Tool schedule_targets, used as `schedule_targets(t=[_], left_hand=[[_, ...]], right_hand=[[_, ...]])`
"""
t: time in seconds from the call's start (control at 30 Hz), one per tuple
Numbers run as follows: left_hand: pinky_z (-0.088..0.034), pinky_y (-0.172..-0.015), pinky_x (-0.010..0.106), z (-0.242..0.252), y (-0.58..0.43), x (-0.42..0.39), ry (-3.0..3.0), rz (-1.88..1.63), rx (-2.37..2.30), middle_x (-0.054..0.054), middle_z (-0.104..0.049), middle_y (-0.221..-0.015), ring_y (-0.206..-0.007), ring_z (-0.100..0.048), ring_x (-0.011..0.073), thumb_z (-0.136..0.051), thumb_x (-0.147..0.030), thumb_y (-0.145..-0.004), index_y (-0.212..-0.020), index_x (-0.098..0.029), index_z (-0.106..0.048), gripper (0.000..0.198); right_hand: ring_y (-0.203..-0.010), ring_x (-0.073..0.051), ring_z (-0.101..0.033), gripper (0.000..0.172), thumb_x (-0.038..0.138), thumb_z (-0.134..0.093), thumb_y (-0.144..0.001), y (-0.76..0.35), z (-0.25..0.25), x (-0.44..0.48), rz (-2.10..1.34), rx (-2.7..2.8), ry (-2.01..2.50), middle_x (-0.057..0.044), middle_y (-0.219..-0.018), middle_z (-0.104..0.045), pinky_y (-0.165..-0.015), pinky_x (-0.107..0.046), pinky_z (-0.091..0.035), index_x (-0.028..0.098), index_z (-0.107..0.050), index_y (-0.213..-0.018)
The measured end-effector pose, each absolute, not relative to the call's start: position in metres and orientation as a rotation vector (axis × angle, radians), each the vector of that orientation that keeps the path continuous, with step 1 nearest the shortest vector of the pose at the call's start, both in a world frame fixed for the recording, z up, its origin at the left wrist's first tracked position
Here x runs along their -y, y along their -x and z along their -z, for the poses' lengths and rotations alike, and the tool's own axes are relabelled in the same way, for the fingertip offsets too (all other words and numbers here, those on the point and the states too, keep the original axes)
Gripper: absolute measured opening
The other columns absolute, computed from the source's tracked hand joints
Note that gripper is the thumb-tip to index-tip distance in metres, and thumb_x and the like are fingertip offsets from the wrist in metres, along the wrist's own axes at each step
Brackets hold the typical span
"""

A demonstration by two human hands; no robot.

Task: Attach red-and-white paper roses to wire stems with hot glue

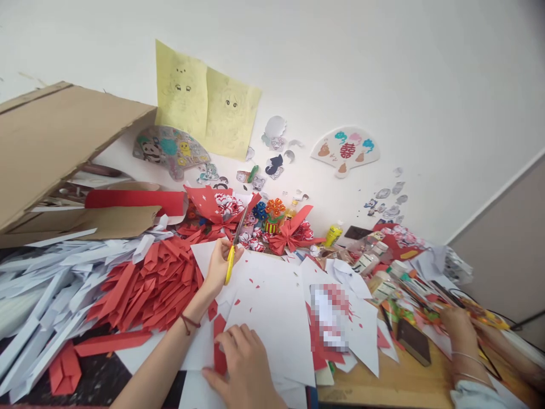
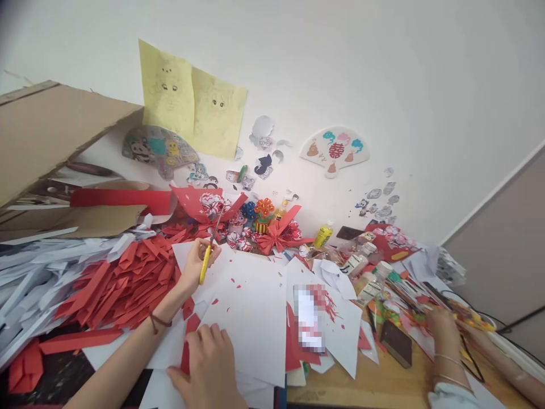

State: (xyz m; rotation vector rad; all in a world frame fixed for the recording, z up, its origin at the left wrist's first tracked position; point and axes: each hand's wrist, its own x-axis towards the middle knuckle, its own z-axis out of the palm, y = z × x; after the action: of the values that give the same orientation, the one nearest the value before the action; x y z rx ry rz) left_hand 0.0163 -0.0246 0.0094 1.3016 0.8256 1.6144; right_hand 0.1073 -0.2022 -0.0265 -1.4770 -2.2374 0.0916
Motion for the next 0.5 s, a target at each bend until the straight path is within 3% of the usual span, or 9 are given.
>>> schedule_targets(t=[0.2,0.33,0.37,0.5], left_hand=[[-0.037,-0.055,0.019,-0.010,-0.012,0.024,-1.301,-1.638,-0.851,-0.002,-0.059,-0.085,-0.061,-0.048,0.0077,-0.079,-0.041,-0.071,-0.088,-0.022,-0.040,0.046],[-0.038,-0.054,0.019,-0.008,-0.006,0.019,-1.254,-1.689,-0.873,-0.003,-0.059,-0.086,-0.059,-0.048,0.0073,-0.075,-0.045,-0.075,-0.090,-0.023,-0.040,0.044],[-0.038,-0.053,0.019,-0.007,-0.005,0.018,-1.243,-1.698,-0.880,-0.004,-0.057,-0.083,-0.058,-0.047,0.0074,-0.074,-0.046,-0.076,-0.090,-0.023,-0.040,0.043],[-0.037,-0.049,0.018,0.001,-0.007,0.014,-1.237,-1.664,-0.908,-0.007,-0.053,-0.072,-0.053,-0.048,0.0079,-0.072,-0.050,-0.079,-0.088,-0.023,-0.040,0.042]], right_hand=[[-0.069,-0.019,-0.063,0.024,0.009,-0.084,-0.067,-0.120,0.012,0.196,-0.545,1.953,1.392,0.000,-0.080,-0.069,-0.061,-0.026,-0.044,0.023,-0.071,-0.083],[-0.059,-0.016,-0.061,0.004,0.018,-0.074,-0.077,-0.142,-0.001,0.183,-0.881,1.658,1.344,0.000,-0.069,-0.068,-0.057,-0.026,-0.046,0.021,-0.075,-0.075],[-0.058,-0.017,-0.061,0.003,0.022,-0.075,-0.077,-0.150,-0.007,0.179,-0.951,1.580,1.335,-0.001,-0.065,-0.067,-0.055,-0.026,-0.046,0.020,-0.076,-0.075],[-0.056,-0.014,-0.061,0.024,0.037,-0.077,-0.076,-0.171,-0.044,0.161,-1.005,1.266,1.193,-0.002,-0.069,-0.067,-0.052,-0.024,-0.047,0.016,-0.073,-0.086]])
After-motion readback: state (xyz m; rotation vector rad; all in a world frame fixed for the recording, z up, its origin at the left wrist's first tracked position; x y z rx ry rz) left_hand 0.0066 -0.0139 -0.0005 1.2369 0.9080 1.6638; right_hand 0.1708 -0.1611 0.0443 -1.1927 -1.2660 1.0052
